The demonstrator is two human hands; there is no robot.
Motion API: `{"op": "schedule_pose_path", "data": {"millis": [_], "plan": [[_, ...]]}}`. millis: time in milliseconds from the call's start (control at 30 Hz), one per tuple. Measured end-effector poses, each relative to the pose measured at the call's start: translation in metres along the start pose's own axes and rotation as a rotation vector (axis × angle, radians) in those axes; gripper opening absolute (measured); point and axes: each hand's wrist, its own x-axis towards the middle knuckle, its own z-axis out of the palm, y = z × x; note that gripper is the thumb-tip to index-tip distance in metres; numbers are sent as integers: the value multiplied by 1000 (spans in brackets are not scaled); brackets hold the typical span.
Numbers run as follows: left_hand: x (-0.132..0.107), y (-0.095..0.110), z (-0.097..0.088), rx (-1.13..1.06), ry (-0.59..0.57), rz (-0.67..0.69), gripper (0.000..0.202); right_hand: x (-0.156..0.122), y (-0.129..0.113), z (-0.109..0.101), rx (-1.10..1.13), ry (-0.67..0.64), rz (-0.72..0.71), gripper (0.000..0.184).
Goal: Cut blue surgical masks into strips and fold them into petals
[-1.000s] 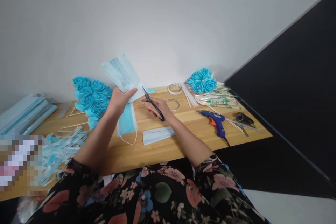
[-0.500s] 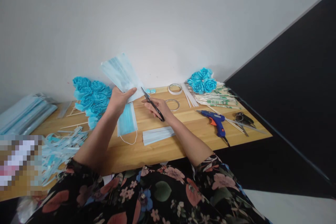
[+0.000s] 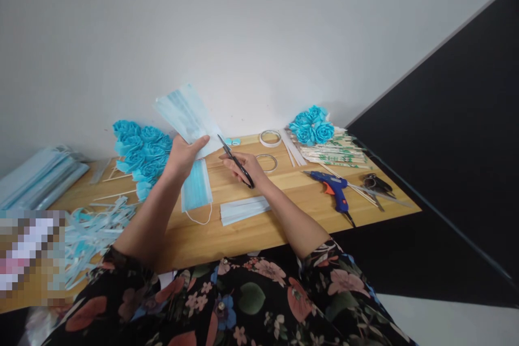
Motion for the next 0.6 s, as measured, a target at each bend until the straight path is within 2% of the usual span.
{"op": "schedule_pose_path", "data": {"millis": [367,600], "plan": [[2,1,-1,-31,5,-17,52,4,8,-1,3,-13,28,66],[3,1,-3,-45,-4,-32,57,5,15,-2,13,-25,-9,62]]}}
